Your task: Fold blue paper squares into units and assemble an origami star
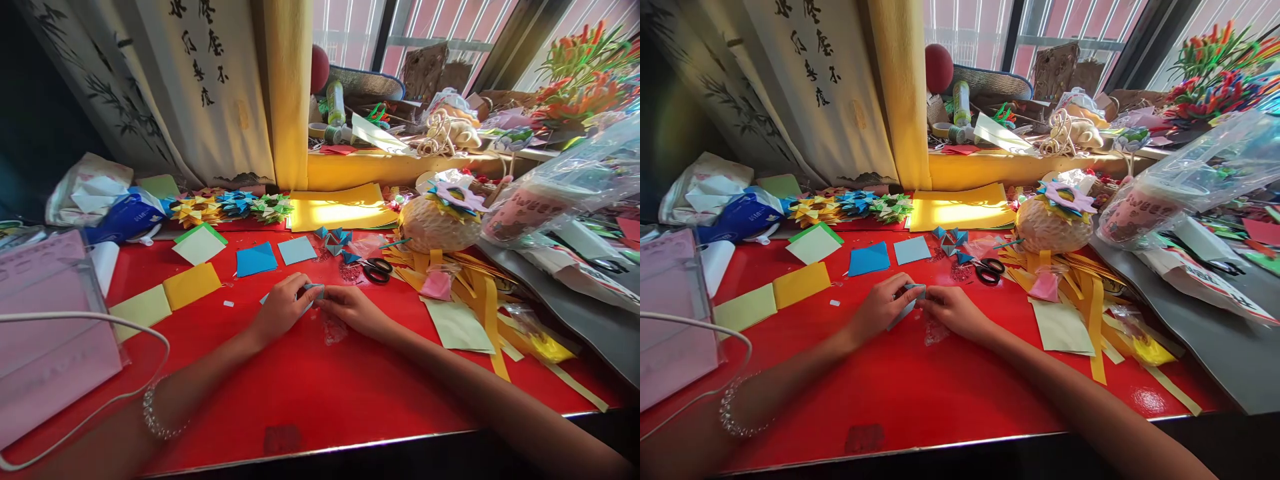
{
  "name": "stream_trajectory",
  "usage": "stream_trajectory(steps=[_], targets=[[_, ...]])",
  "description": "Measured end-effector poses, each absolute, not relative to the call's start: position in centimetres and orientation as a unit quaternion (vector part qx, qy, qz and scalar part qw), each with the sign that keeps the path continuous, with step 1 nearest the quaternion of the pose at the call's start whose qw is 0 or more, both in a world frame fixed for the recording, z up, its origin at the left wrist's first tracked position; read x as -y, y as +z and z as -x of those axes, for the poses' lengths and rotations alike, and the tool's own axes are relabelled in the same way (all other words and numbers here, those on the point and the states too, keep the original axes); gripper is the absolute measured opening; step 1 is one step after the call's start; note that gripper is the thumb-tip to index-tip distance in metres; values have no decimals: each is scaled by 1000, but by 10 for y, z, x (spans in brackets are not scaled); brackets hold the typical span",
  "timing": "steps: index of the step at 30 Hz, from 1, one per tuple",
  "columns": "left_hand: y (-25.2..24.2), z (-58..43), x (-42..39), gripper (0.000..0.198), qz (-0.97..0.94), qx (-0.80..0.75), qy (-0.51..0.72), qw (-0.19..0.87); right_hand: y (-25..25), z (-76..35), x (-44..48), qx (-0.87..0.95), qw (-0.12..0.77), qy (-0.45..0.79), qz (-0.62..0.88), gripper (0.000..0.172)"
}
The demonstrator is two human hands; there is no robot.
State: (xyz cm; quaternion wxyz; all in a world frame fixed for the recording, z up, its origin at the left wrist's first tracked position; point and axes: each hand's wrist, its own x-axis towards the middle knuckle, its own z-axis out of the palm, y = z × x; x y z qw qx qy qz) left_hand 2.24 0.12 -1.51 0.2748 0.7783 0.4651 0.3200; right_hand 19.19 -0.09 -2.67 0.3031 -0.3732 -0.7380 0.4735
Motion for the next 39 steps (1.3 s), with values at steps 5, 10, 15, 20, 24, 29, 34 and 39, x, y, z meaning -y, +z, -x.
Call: stream_trajectory(steps=[5, 10, 15, 20, 24, 29, 34, 39], targets=[[-14, -21, -2, 22, -758, -462, 314, 335, -24, -192, 2, 727, 293, 501, 366, 32], [-20, -20, 0, 23, -844, -412, 287, 188, -27, -192, 3, 764, 262, 462, 366, 30], [-20, -18, 3, 21, -857, -397, 276, 177, -24, -194, 7, 793, 235, 433, 358, 26], [-15, -17, 2, 23, -815, -412, 298, 279, -18, -196, 7, 741, 229, 536, 334, 29], [-16, -20, 2, 26, -768, -411, 332, 363, -19, -196, 4, 701, 251, 581, 328, 29], [-14, -18, -4, 29, -701, -446, 394, 392, -21, -195, 1, 653, 294, 605, 347, 29], [-15, -6, -20, 28, -668, -514, 432, 321, -25, -195, -3, 592, 359, 615, 379, 30], [-25, -7, -22, 27, -793, -510, 310, 120, -29, -198, -11, 559, 420, 561, 444, 38]])
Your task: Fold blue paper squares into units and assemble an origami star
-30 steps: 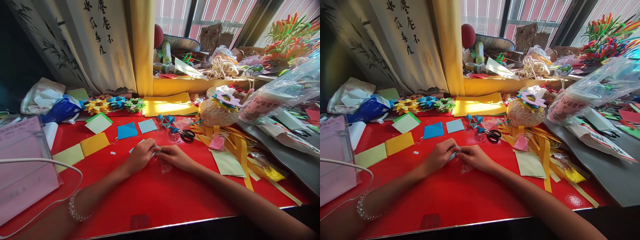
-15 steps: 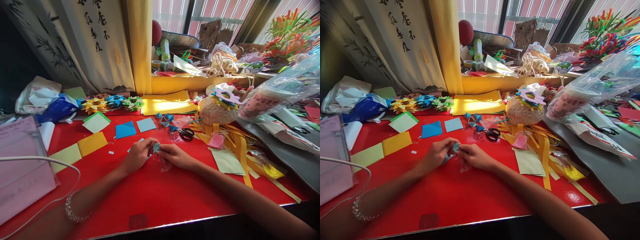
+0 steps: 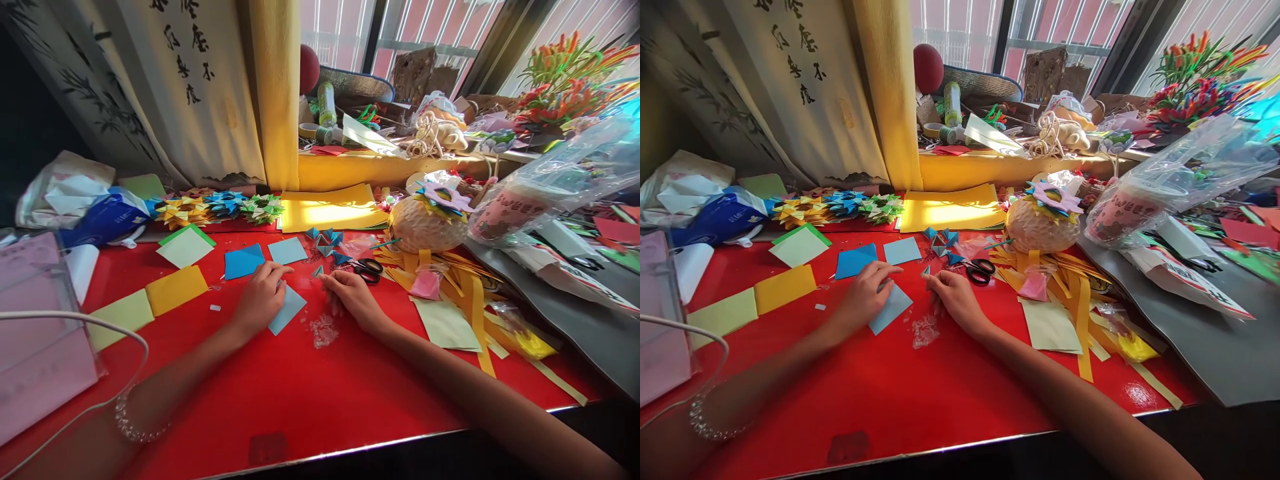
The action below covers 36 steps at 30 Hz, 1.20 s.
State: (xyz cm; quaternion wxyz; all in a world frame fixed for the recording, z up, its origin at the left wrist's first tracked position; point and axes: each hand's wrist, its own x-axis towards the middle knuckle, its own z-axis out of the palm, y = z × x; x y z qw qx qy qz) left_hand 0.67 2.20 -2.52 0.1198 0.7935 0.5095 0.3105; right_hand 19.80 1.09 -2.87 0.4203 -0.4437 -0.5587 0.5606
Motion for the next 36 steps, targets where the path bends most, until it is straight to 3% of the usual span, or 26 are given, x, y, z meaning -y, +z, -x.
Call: stream_trajectory(steps=[5, 8, 15, 23, 26, 32, 36], targets=[[-29, -12, -15, 22, -834, -524, 164, -54, -27, -200, -12, 597, 376, 537, 462, 46], [-29, -12, -14, 27, -835, -527, 112, -112, -30, -200, -12, 641, 357, 518, 439, 41], [-29, -14, -12, 30, -846, -490, 113, -174, -28, -198, -8, 718, 333, 427, 437, 32], [-31, -10, -17, 36, -860, -453, 133, -193, -17, -188, 10, 743, 301, 425, 419, 28], [-27, -11, -15, 39, -838, -501, 178, -125, -17, -189, 11, 719, 315, 448, 428, 34], [-12, -22, -1, 35, -737, -571, 319, 169, -22, -184, 12, 639, 281, 586, 412, 31], [-14, -24, -1, 29, -692, -556, 365, 281, -23, -188, 2, 558, 408, 584, 426, 31]])
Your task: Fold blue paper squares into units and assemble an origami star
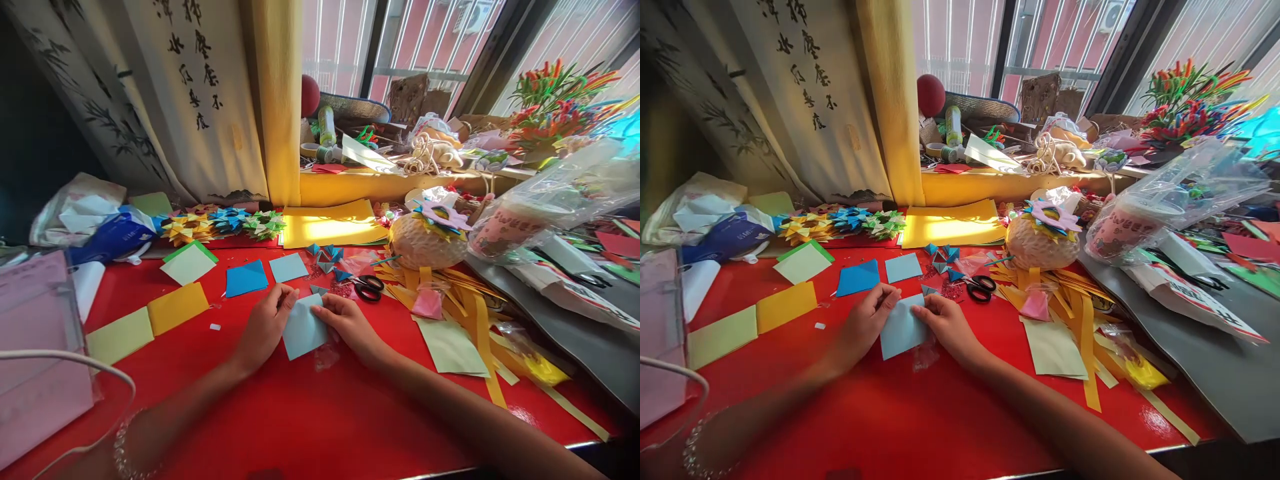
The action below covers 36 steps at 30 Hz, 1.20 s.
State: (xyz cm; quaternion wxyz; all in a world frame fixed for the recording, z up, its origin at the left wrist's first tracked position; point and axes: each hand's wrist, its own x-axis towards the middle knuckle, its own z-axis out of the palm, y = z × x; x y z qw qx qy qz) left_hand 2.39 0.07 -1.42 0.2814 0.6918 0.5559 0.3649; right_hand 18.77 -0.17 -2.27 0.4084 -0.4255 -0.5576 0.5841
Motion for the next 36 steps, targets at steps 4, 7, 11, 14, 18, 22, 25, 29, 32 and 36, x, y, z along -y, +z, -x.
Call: stream_trajectory(steps=[4, 7, 11, 14, 18, 22, 25, 29, 32, 36], targets=[[-24, -28, -11, 21, -719, -542, 378, 215, -21, -202, -17, 448, 558, 534, 451, 29], [-28, -40, -22, 26, -823, -444, 343, 83, -22, -209, -26, 381, 620, 512, 457, 28], [-29, -55, -34, 25, -908, -351, 227, -39, -25, -209, -27, 388, 628, 491, 463, 22], [-29, -50, -34, 25, -912, -370, 175, -43, -26, -207, -25, 420, 606, 494, 462, 20], [-33, -30, -23, 29, -891, -415, 168, -79, -24, -205, -21, 473, 555, 522, 443, 18], [-35, -18, -12, 20, -859, -452, 219, -103, -19, -200, -13, 498, 506, 566, 419, 20], [-33, -14, -7, 36, -831, -449, 320, -71, -20, -197, -8, 500, 471, 607, 400, 19], [-28, -9, -4, 37, -862, -372, 338, -69, -23, -196, -7, 492, 459, 626, 394, 21], [-25, -5, -3, 26, -885, -307, 327, -125, -23, -196, -8, 499, 448, 633, 387, 23], [-21, -4, -4, 16, -879, -292, 352, -132, -22, -194, -7, 522, 445, 623, 376, 23]])
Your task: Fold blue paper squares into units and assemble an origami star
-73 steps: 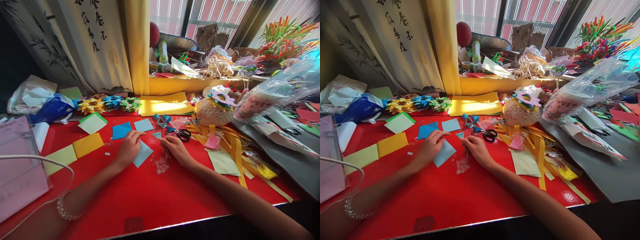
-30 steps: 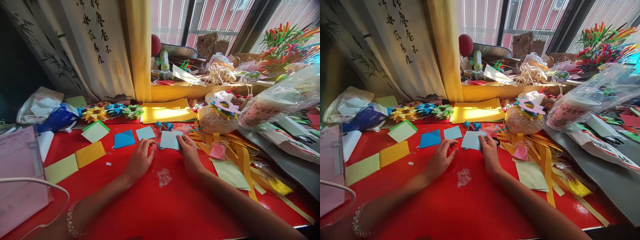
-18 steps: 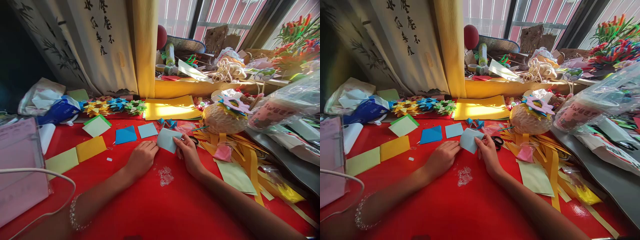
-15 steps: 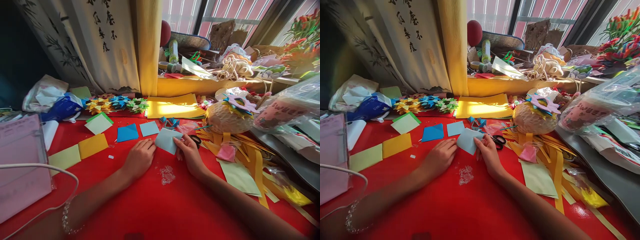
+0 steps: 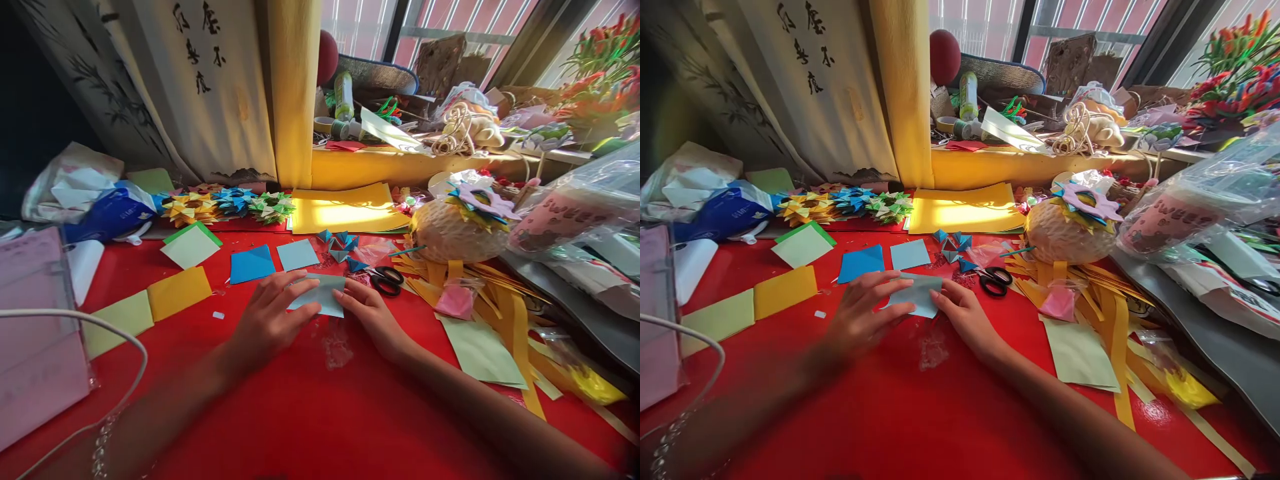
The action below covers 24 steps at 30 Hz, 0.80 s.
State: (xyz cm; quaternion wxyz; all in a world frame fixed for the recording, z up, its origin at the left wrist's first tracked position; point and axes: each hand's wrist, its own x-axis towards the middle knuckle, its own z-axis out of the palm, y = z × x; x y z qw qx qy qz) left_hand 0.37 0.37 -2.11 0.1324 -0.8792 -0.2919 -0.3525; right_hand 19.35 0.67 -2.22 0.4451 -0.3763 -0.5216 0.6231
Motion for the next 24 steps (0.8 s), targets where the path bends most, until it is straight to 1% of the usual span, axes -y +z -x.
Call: stream_trajectory(steps=[3, 6, 8, 11, 13, 15, 18, 21, 24], targets=[[-17, -7, -2, 6, 859, 335, -379, 75, -22, -192, -4, 522, 434, 635, 367, 20], [-15, -10, 1, 11, 824, 394, -405, -33, -20, -192, 0, 509, 402, 676, 349, 21], [-16, -10, 2, 11, 807, 406, -420, -83, -18, -192, 3, 501, 385, 702, 329, 24], [-18, -11, 2, 10, 792, 415, -432, -123, -15, -190, 7, 506, 367, 716, 311, 27], [-19, -12, 3, 8, 787, 425, -425, -137, -14, -189, 9, 528, 364, 695, 324, 27], [-19, -14, 4, 10, 786, 436, -413, -146, -15, -188, 9, 545, 367, 669, 347, 26], [-19, -16, 3, 19, 769, 448, -420, -177, -17, -188, 8, 535, 397, 649, 367, 24], [-19, -16, 3, 28, 742, 449, -437, -240, -19, -188, 5, 507, 434, 644, 374, 21], [-20, -16, 2, 34, 716, 455, -424, -318, -20, -189, 3, 491, 452, 647, 370, 19]])
